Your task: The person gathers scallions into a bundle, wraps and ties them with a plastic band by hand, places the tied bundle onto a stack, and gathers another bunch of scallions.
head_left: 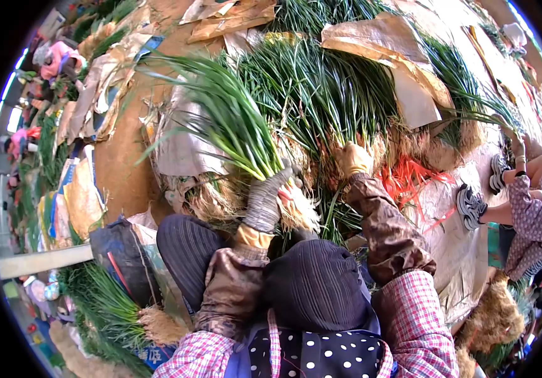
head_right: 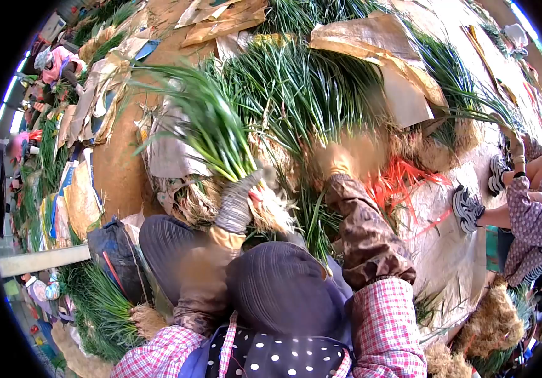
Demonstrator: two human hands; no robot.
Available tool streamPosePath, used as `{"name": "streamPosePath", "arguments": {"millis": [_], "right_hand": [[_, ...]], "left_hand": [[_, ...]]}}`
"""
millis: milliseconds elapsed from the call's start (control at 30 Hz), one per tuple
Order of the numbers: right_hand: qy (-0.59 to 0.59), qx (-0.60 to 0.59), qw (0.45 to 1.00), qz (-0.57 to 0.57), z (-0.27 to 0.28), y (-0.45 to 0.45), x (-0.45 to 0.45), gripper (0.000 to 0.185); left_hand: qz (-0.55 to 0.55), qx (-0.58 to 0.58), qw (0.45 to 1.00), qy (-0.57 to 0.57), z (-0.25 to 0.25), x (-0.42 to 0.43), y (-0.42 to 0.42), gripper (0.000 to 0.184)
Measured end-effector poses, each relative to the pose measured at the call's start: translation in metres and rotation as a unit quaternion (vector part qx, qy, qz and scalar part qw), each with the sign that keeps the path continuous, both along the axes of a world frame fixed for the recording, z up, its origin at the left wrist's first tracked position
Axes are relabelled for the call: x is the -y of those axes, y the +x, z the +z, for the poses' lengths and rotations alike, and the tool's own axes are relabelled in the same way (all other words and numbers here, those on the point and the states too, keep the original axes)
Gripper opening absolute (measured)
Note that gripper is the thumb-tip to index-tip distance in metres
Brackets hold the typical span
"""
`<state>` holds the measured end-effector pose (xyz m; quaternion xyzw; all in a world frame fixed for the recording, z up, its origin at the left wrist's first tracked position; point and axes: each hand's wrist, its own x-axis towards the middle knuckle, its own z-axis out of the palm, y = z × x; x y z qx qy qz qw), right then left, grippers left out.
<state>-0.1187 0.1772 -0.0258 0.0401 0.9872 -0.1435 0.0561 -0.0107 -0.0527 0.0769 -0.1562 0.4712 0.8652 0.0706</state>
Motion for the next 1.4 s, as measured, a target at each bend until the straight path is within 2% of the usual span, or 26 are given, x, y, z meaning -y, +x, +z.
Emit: {"name": "streamPosePath", "arguments": {"millis": [67,100,133,167,200,267,367,433,533,600,667,700,733,767,867,933,967,1067,1100,1133,1167,1200,1267,1300,1333,1400], "right_hand": [[-0.026,0.057,0.998,-0.018,0.014,-0.007,0.008,0.027],[-0.044,0.037,0.998,-0.028,-0.004,-0.001,0.006,0.019],[-0.023,-0.005,1.000,-0.020,0.010,0.019,0.013,0.016],[-0.078,-0.010,0.997,-0.009,0.030,0.043,0.019,0.020],[-0.133,-0.013,0.991,0.001,0.042,0.069,0.021,0.025],[-0.183,-0.087,0.974,0.097,0.037,0.119,0.019,0.017],[-0.207,-0.081,0.957,0.188,0.043,0.167,0.021,0.006],[-0.319,-0.043,0.937,0.137,0.030,0.168,0.015,0.013],[-0.420,-0.011,0.907,0.011,0.031,0.142,0.015,0.035],[-0.570,0.208,0.786,-0.115,0.036,0.117,0.017,0.049],[-0.600,0.251,0.752,-0.112,0.037,0.100,0.027,0.056],[-0.627,0.291,0.706,-0.153,0.028,0.091,0.032,0.056],[-0.651,0.329,0.656,-0.193,0.026,0.085,0.039,0.056],[-0.736,0.333,0.559,-0.188,0.025,0.084,0.046,0.053],[-0.833,0.335,0.399,-0.187,0.002,0.083,0.047,0.041],[-0.836,0.290,0.447,-0.130,0.008,0.091,0.051,0.035],[-0.836,0.256,0.450,-0.180,0.010,0.095,0.055,0.029],[-0.736,0.262,0.574,-0.247,0.024,0.097,0.058,0.022],[-0.722,0.256,0.598,-0.235,-0.012,0.098,0.052,0.020],[-0.590,0.182,0.748,-0.243,-0.018,0.105,0.062,0.021],[-0.461,0.207,0.853,-0.134,-0.019,0.116,0.054,0.024],[-0.311,0.226,0.923,-0.017,-0.004,0.132,0.043,0.026],[-0.266,0.298,0.914,0.073,-0.104,0.189,-0.001,0.026],[-0.180,0.370,0.899,0.152,-0.061,0.175,0.005,0.027],[-0.158,0.355,0.908,0.160,-0.019,0.165,0.007,0.033],[-0.323,0.332,0.883,-0.077,-0.003,0.143,0.008,0.048]], "left_hand": [[-0.020,0.092,0.993,0.067,-0.030,-0.004,0.007,0.034],[-0.038,0.105,0.991,0.079,-0.043,-0.008,0.009,0.034],[-0.055,0.122,0.987,0.093,-0.058,-0.014,0.013,0.035],[-0.054,0.131,0.983,0.112,-0.076,-0.020,0.015,0.034],[-0.072,0.112,0.988,0.074,-0.072,-0.026,0.018,0.030],[-0.084,0.143,0.979,0.121,-0.072,-0.033,0.021,0.020],[-0.116,0.178,0.967,0.138,-0.068,-0.038,0.026,0.022],[-0.197,0.220,0.954,0.050,-0.081,-0.032,0.017,0.025],[-0.158,0.158,0.974,0.039,-0.074,-0.031,0.023,0.021],[-0.122,0.159,0.977,0.077,-0.094,-0.035,0.028,0.018],[-0.111,0.153,0.977,0.096,-0.099,-0.035,0.028,0.017],[-0.119,0.149,0.977,0.097,-0.096,-0.033,0.028,0.018],[-0.127,0.145,0.976,0.099,-0.093,-0.032,0.029,0.019],[-0.109,0.141,0.984,0.022,-0.090,-0.031,0.029,0.024],[-0.051,0.117,0.982,0.137,-0.056,-0.041,0.028,0.017],[-0.074,0.100,0.982,0.145,-0.065,-0.039,0.028,0.019],[-0.085,0.098,0.982,0.140,-0.068,-0.037,0.028,0.020],[-0.125,0.121,0.974,0.146,-0.064,-0.031,0.033,0.022],[-0.142,0.120,0.972,0.146,-0.048,-0.029,0.033,0.022],[-0.161,0.118,0.969,0.145,-0.040,-0.027,0.034,0.023],[-0.173,0.132,0.955,0.202,-0.041,-0.026,0.034,0.023],[-0.154,0.143,0.963,0.166,-0.047,-0.024,0.035,0.024],[-0.182,0.149,0.964,0.120,-0.062,-0.014,0.031,0.024],[-0.158,0.165,0.968,0.100,-0.043,-0.016,0.032,0.024],[-0.160,0.164,0.972,0.061,-0.039,-0.013,0.030,0.024],[-0.211,0.146,0.966,0.002,-0.057,-0.006,0.030,0.039]]}}
